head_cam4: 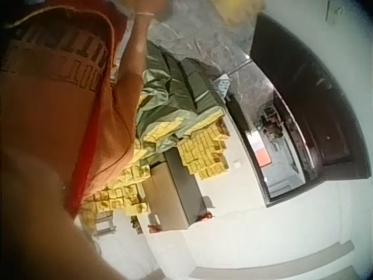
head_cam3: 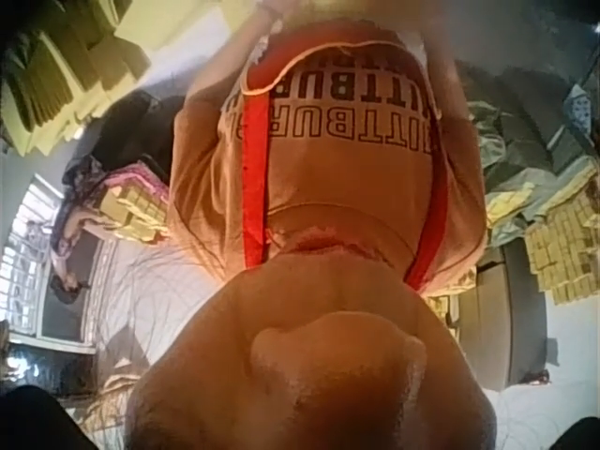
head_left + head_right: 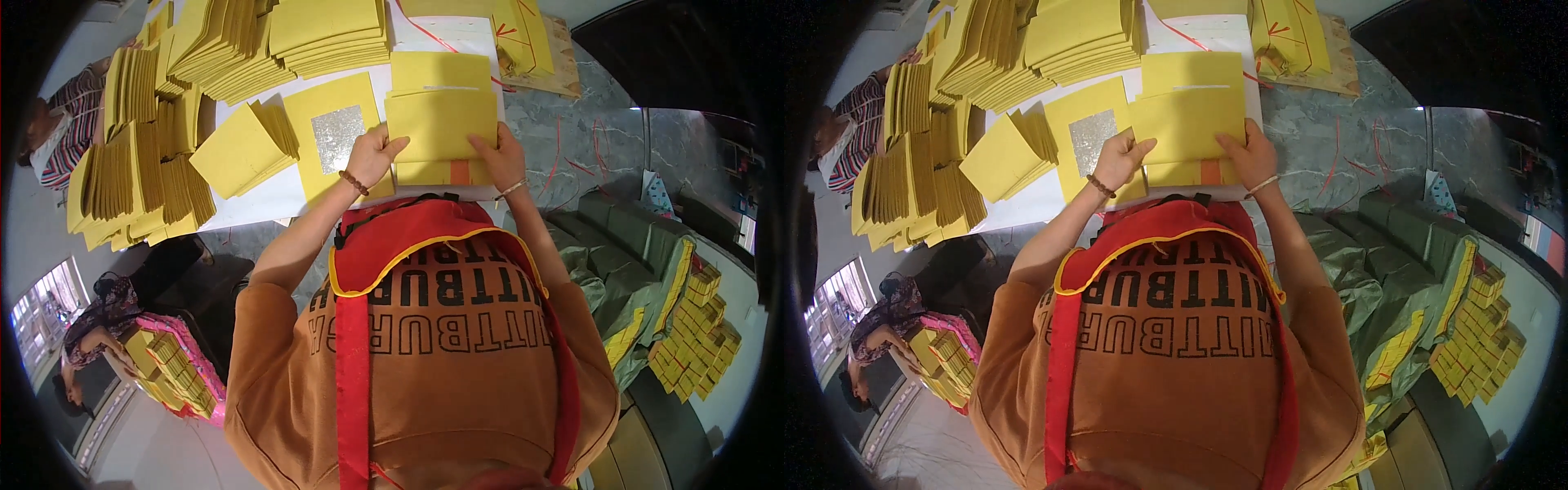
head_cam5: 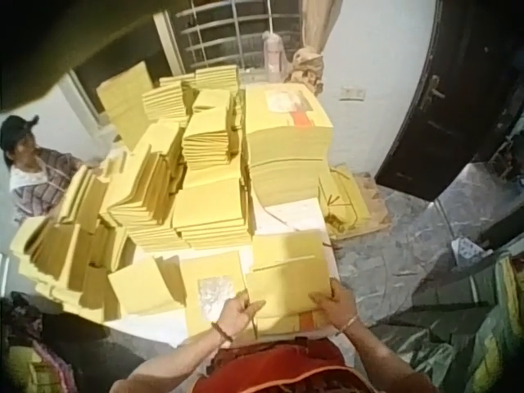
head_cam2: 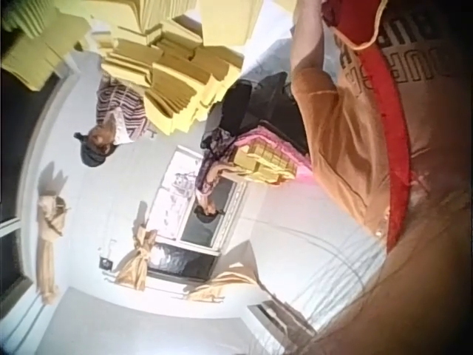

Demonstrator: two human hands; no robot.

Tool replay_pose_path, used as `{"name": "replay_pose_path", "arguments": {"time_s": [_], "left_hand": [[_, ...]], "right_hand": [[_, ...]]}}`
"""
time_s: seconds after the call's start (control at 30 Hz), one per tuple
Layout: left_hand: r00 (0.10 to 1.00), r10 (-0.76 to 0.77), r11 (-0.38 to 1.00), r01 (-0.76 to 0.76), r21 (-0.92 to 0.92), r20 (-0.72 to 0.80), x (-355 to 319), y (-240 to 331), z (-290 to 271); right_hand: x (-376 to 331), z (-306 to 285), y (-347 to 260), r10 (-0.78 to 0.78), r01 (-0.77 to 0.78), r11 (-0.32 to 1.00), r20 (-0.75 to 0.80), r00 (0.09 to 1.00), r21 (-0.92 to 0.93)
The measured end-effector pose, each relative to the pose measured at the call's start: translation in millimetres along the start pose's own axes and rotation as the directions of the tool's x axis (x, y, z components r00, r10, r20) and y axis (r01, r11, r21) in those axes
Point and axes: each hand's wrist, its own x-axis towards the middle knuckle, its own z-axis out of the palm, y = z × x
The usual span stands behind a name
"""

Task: Assembling and folding yellow paper folders with adhesive strips and stacking them.

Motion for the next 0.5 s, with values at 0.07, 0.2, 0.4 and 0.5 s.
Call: {"name": "replay_pose_path", "arguments": {"time_s": [0.07, 0.2, 0.4, 0.5], "left_hand": [[0.999, -0.024, 0.989, 0.019, -0.146, -0.033, 3.6, -7.2, 6.1], [0.989, -0.074, 0.996, 0.066, -0.067, -0.129, 13.5, -19.3, 11.2], [0.964, -0.056, 0.995, 0.074, 0.06, -0.259, 5.0, 9.5, 11.2], [0.931, 0.072, 0.987, -0.014, 0.162, -0.358, 0.0, 22.2, 6.9]], "right_hand": [[4.2, 9.5, 4.7, -0.048, 0.056, 0.997, -0.163, 0.985, 0.049], [2.5, 12.5, -3.9, 0.024, -0.032, 0.998, -0.163, 0.986, -0.049], [5.1, 17.8, -0.3, -0.04, -0.025, 0.974, -0.277, 0.96, -0.226], [5.5, 18.0, -5.9, 0.016, -0.093, 0.964, -0.292, 0.956, -0.249]]}}
